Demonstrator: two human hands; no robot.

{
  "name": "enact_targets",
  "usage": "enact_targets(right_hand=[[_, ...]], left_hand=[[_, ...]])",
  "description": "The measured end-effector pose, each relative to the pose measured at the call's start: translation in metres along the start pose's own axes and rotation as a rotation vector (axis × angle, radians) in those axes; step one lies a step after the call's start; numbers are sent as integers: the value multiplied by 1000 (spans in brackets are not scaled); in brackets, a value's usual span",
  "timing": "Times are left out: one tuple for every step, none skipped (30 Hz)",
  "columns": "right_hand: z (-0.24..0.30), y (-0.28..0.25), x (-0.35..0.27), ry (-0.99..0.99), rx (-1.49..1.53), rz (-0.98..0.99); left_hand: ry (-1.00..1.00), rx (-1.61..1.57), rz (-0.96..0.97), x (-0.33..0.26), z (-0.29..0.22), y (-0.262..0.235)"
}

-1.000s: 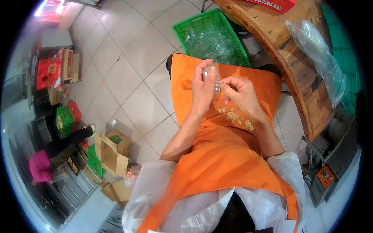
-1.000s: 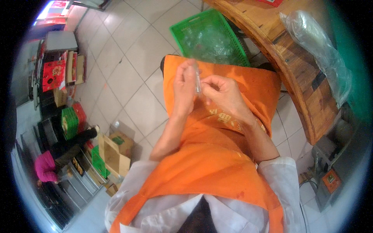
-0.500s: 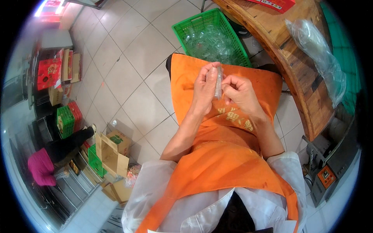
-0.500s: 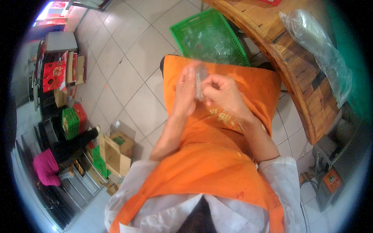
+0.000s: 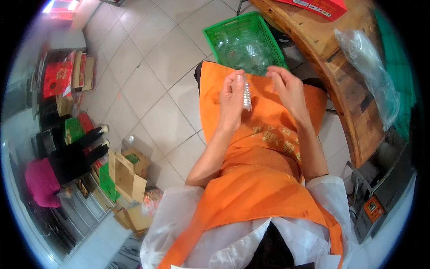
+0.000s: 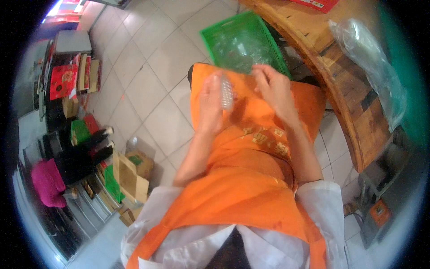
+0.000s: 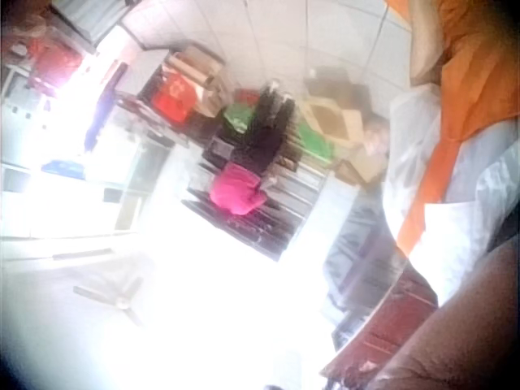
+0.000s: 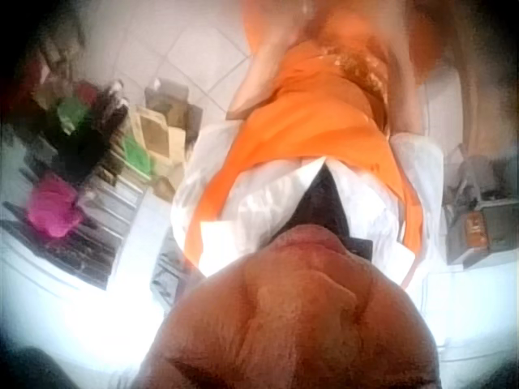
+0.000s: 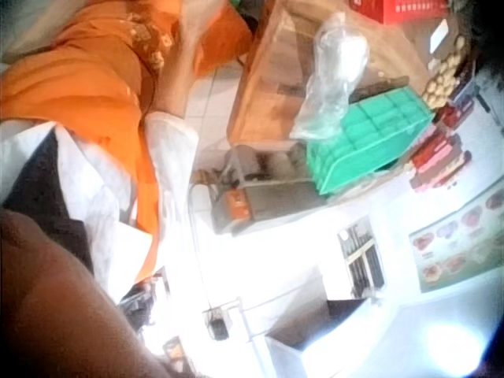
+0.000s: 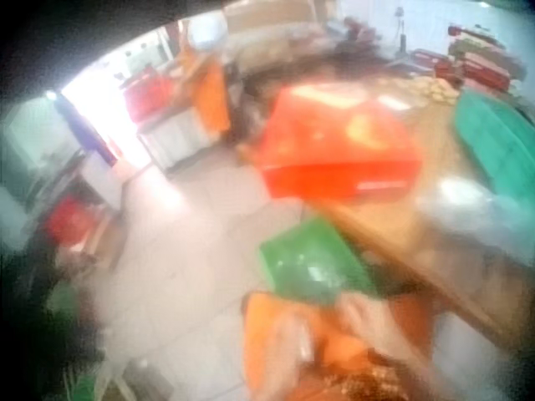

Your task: The person sits on the floor and repeatedly assembles small, clear plastic containers by hand. They pick up a base and a lid from a green basket, press them together, and place the finished unit on a wooden table. The process is repetitive and involves handling the plastic parts one at a time.

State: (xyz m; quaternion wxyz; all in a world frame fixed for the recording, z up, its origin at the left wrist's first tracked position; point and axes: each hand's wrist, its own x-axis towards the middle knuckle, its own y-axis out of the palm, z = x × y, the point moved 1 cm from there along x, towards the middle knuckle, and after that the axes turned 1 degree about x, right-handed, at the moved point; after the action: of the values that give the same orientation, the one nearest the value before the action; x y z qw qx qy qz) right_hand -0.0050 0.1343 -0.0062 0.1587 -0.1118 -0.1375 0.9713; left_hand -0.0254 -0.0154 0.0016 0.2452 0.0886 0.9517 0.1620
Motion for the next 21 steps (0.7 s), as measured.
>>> enact_targets(right_hand=[[4, 4, -11, 58, 140, 114], [11, 9, -24, 116, 278, 222], [17, 13, -33, 174, 417, 330], [21, 15, -38, 185, 426, 329], [25, 16, -42, 196, 435, 329], [27, 16, -44, 206, 444, 329], [28, 14, -46, 206, 416, 323], [29, 12, -46, 205, 387, 319], [29, 11, -47, 204, 358, 315], [28, 10, -47, 200, 373, 311], [26, 11, -47, 195, 388, 307], [25, 11, -47, 190, 403, 303], [25, 11, -48, 197, 410, 306], [26, 10, -48, 204, 418, 308], [27, 9, -48, 210, 425, 310], [28, 10, -49, 221, 442, 311], [29, 11, -49, 232, 460, 313], [29, 11, -49, 242, 477, 314], [30, 11, -50, 239, 464, 310], [30, 11, -52, 236, 451, 306], [30, 11, -52, 233, 438, 302]], left_hand=[[37, 34, 0, 0, 3, 0], [74, 66, 6, 1, 6, 0], [110, 99, 12, 2, 8, 0], [121, 103, 5, 1, 8, 2], [131, 106, -2, 0, 7, 3], [142, 110, -9, -1, 6, 5], [146, 145, 0, -1, 5, 6], [150, 181, 8, -2, 5, 7], [155, 216, 16, -3, 4, 8], [162, 200, 12, -3, 3, 10], [170, 185, 7, -4, 2, 12], [178, 169, 2, -5, 2, 13], [157, 150, 17, -6, 2, 13], [136, 131, 32, -6, 3, 13], [115, 112, 47, -7, 3, 13], [132, 110, 37, -6, 3, 12], [148, 108, 27, -5, 3, 12], [165, 107, 18, -5, 3, 12], [173, 133, 10, -4, 3, 11], [182, 160, 2, -3, 4, 10], [190, 186, -6, -3, 5, 9]])
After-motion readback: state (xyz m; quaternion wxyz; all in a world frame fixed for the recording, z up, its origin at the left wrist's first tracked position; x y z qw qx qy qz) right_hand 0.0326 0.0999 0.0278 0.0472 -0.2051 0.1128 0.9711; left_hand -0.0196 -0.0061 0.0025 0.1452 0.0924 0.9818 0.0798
